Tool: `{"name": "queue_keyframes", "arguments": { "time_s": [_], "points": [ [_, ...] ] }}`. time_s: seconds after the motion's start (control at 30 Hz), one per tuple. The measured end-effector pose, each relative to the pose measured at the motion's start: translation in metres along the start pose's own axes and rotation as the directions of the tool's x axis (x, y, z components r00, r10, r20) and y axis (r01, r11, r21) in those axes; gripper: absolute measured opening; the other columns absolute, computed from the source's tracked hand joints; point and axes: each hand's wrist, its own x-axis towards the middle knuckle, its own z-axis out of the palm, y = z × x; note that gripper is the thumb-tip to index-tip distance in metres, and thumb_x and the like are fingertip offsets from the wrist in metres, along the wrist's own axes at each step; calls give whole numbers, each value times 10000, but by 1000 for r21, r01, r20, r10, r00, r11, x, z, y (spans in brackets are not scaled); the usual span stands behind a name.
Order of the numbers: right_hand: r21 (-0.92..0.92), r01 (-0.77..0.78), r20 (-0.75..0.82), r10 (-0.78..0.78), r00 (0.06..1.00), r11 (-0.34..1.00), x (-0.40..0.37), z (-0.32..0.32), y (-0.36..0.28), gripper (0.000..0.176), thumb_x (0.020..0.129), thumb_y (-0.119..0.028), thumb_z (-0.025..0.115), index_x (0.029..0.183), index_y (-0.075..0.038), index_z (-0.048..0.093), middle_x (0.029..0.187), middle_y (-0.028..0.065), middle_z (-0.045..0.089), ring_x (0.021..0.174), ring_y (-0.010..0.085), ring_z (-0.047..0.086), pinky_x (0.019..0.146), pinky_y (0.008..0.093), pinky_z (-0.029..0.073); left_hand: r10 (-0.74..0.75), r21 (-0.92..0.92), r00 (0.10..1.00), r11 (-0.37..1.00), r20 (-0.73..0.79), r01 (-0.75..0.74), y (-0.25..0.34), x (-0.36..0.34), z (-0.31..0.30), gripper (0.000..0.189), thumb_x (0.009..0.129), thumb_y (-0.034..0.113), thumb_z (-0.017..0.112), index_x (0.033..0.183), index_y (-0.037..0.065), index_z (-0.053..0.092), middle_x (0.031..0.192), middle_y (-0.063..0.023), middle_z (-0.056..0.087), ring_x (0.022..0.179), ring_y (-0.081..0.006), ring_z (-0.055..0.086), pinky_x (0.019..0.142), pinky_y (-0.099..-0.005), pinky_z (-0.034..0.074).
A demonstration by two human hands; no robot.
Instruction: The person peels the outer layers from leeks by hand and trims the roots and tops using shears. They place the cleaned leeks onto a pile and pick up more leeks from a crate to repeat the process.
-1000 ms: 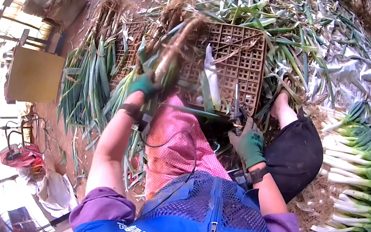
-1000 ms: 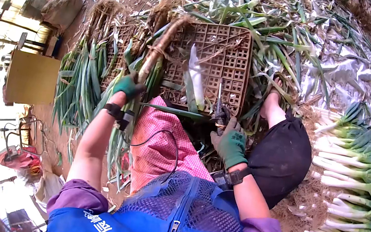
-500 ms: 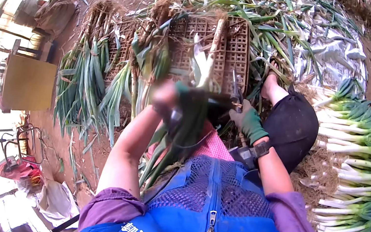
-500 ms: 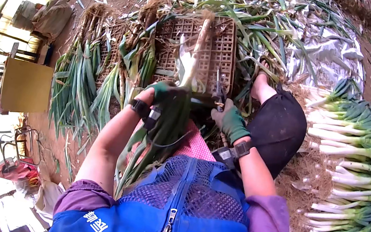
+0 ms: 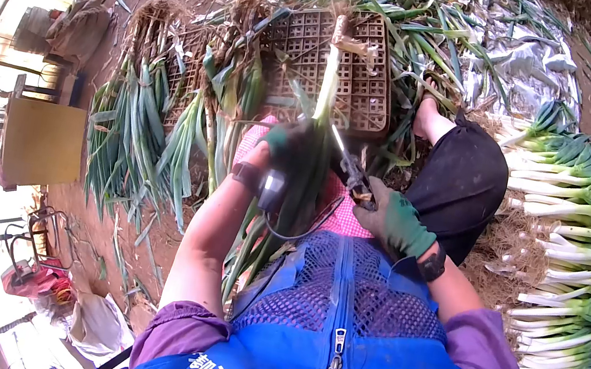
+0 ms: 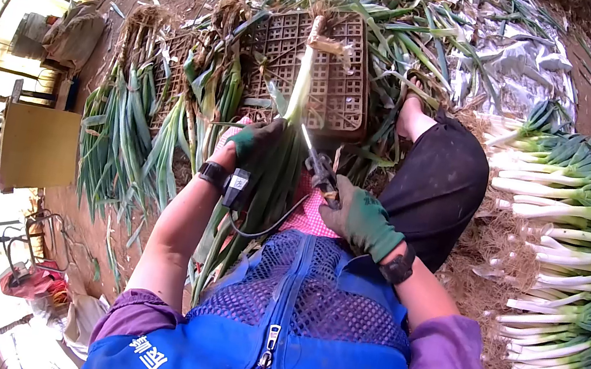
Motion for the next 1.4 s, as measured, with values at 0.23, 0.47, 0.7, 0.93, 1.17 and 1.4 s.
{"name": "queue_keyframes", "arguments": {
  "time_s": [0.23,0.47,0.7,0.93,1.17,1.4],
  "points": [
    [-157,-8,-30,3,1000,988,15,17,3,481,817,-264,682,1223,-42,549,905,255,670,870,441,655,751,463,522,-52,419,965,894,-257,159,19,-5,5,345,999,159,442,1322,75,530,1063,-144,682,918,-261,668,818,-349,530],
    [-207,-64,-193,23,981,976,108,5,16,486,813,-326,675,1160,-3,569,900,239,683,851,392,680,756,443,531,422,812,894,462,153,-357,-9,-6,-35,428,988,125,402,1405,33,417,1062,-182,680,974,-331,658,869,-389,504],
    [-137,-117,-35,114,993,984,167,-12,-6,491,851,-401,626,1101,21,591,1036,285,672,1003,406,665,876,439,514,-5,901,997,430,73,-64,26,-43,-25,362,1001,123,446,1336,1,507,1179,-129,622,1077,-210,600,934,-319,471],
    [-262,-144,-48,136,990,954,173,-17,-29,575,827,-405,638,1168,54,588,1090,288,667,1040,393,660,916,426,504,-213,627,945,-707,250,-326,49,-46,1,393,938,61,468,1321,-22,495,1137,-106,600,1131,-218,550,987,-296,439],
    [-330,-151,-103,124,987,932,238,-29,-39,521,789,-375,658,1090,51,644,969,308,680,936,395,692,851,417,540,128,913,978,354,167,-202,0,-37,-48,472,888,25,475,1358,-9,477,1291,-169,550,1220,-280,525,1039,-324,419],
    [-329,-99,-7,103,995,939,224,-29,-57,511,820,-322,636,1156,62,614,980,278,692,912,372,696,851,405,539,153,-15,983,988,-105,-155,1,-61,-90,535,979,470,584,1309,50,584,1128,-35,674,949,-102,632,932,-226,494]
  ]
}}
